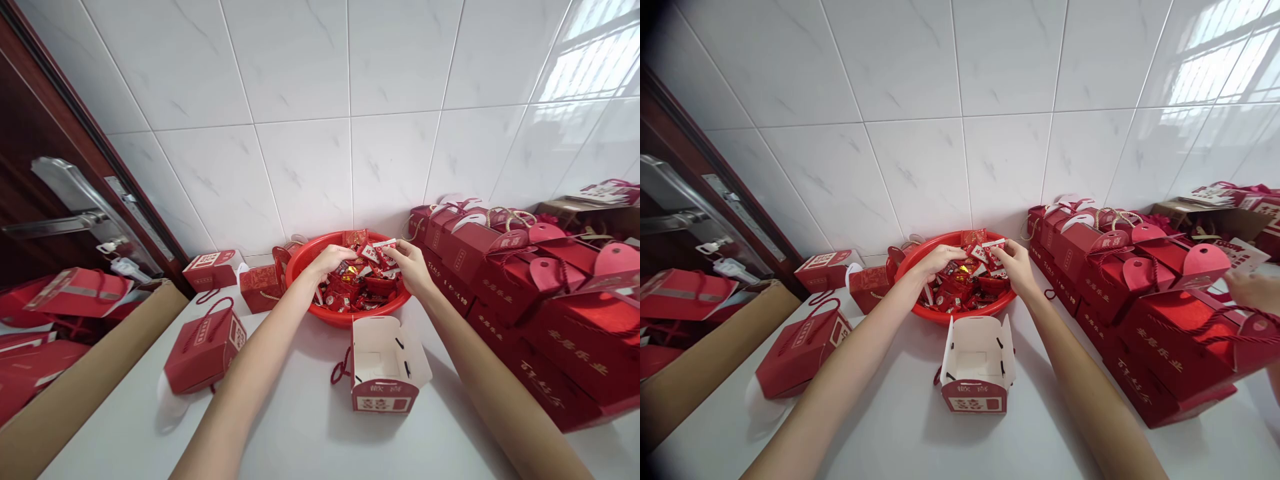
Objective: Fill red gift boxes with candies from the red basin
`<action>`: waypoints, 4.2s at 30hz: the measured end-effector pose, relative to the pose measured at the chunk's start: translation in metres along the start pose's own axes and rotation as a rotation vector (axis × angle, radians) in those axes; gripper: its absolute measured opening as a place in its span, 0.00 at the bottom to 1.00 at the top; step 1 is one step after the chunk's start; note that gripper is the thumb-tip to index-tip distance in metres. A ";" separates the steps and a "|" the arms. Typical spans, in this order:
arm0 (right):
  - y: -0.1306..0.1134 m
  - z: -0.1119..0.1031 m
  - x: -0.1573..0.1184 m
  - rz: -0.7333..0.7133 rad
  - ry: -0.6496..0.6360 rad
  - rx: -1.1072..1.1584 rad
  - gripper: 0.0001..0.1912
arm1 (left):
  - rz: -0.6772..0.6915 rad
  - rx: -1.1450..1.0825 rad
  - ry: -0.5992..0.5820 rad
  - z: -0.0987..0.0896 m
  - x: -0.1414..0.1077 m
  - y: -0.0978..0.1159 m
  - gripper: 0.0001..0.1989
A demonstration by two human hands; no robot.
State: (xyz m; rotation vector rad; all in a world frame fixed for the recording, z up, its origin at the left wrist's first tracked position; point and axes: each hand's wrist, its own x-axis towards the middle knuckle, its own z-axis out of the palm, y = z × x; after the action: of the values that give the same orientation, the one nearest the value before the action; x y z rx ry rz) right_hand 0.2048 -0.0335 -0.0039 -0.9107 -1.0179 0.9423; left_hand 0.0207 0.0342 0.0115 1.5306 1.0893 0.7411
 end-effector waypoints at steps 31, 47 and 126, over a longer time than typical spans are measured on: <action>-0.142 -0.011 -0.089 -0.356 -0.378 -0.490 0.11 | 0.369 0.122 -0.189 0.056 -0.142 0.032 0.16; -0.126 0.006 -0.093 -0.488 -0.810 -1.000 0.12 | 0.271 0.880 -0.336 0.009 -0.153 0.035 0.12; -0.088 -0.006 -0.057 0.363 -1.103 -0.799 0.21 | -0.036 0.886 -0.457 0.037 -0.164 0.032 0.16</action>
State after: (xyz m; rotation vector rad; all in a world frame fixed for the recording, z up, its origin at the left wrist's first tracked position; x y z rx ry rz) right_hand 0.2140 -0.1159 0.0606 -1.2650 -2.3317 1.4201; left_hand -0.0019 -0.1311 0.0474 2.2559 1.1346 -0.1890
